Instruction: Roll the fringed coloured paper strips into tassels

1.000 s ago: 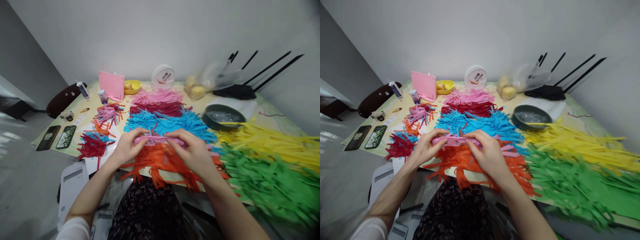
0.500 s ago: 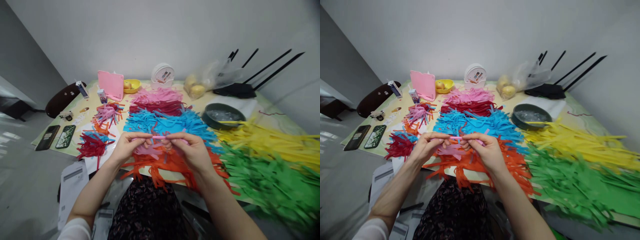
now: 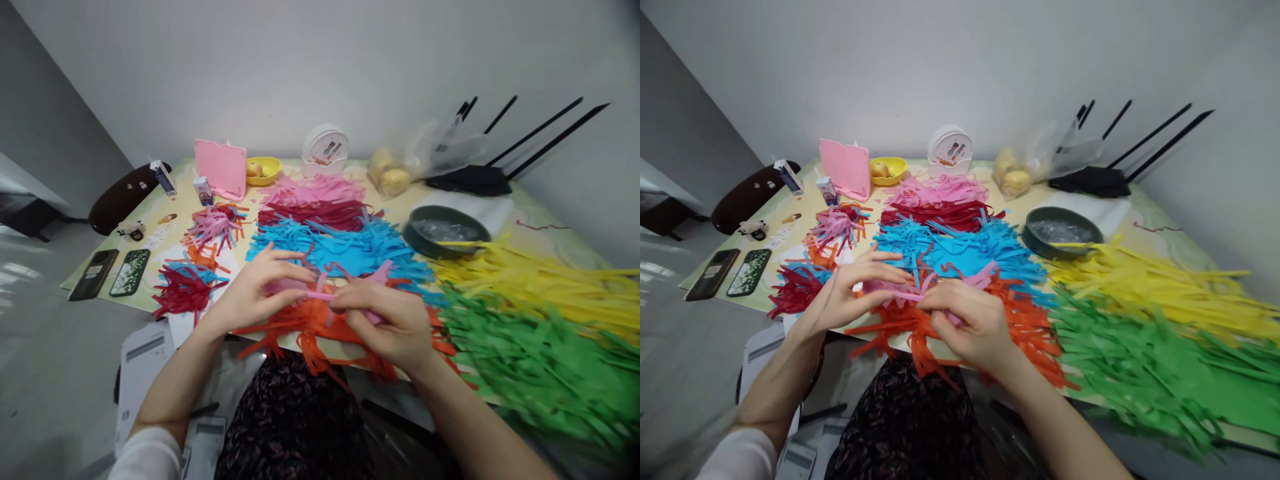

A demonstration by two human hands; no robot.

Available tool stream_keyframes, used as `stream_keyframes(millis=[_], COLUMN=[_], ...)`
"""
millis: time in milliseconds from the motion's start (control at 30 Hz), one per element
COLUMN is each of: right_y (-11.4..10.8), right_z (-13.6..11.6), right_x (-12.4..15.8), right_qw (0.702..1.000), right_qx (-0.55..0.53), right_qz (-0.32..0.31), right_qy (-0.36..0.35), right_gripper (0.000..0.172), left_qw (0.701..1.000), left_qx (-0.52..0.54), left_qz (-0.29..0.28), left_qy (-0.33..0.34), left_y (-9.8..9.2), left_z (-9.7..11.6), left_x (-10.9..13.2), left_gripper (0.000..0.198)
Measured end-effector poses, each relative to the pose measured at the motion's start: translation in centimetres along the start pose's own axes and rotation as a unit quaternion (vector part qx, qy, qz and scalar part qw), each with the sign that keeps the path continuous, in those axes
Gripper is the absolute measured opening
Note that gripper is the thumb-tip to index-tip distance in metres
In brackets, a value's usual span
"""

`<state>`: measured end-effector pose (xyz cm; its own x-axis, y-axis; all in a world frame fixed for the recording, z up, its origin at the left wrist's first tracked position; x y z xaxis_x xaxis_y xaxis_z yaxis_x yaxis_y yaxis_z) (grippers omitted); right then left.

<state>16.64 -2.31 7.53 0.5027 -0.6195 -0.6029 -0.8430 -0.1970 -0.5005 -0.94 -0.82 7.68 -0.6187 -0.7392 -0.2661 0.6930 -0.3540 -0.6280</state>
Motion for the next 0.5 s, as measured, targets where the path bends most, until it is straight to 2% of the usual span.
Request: stream_keyframes(millis=[100, 200, 267, 333, 433, 500], right_y=[0.5, 0.4, -0.2, -0.8, 0.5, 2.7], right_z=[-0.5, -0.4, 0.6, 2.3, 4.4, 5.0], right_x=[0.1, 0.2, -0.1, -0.7, -1.3, -1.2], right_qw=[0.998, 0.996, 0.995, 0.989, 0.953, 0.907], right_qx=[0.033, 0.044, 0.024, -0.017, -0.126, -0.239], right_qz=[-0.042, -0.078, -0.097, -0.111, -0.197, -0.268], right_qy=[-0.02, -0.031, 0.014, 0.1, 0.192, 0.22], right_gripper=[0.029, 0.028, 0.027, 0.027, 0.026, 0.03], left_qw=[0.998, 0.995, 0.986, 0.972, 0.967, 0.974], left_qx=[-0.027, -0.081, -0.162, -0.233, -0.25, -0.221], left_qz=[-0.051, -0.053, -0.027, -0.009, -0.028, -0.028], left_qy=[-0.005, -0.013, -0.009, 0.005, 0.032, 0.037], left_y=[1.2, 1.7, 1.6, 1.6, 2.3, 2.4], left_z=[0.2, -0.4, -0.6, -0.5, -0.2, -0.4], left_x=[-0.6, -0.7, -0.6, -0.5, -0.4, -0.2], left_gripper=[0.017, 0.02, 0.019, 0.02, 0.024, 0.021])
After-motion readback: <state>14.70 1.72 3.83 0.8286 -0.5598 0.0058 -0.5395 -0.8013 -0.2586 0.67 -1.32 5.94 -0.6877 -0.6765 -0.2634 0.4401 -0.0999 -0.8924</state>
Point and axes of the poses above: each hand's wrist, its own x-axis away from the middle knuckle, its own y-axis out of the palm, z = x × y, the point moved 7 cm from there along -x, towards the middle knuckle, and after that the axes turned 11 degrees about -z, right-handed, at the moved point
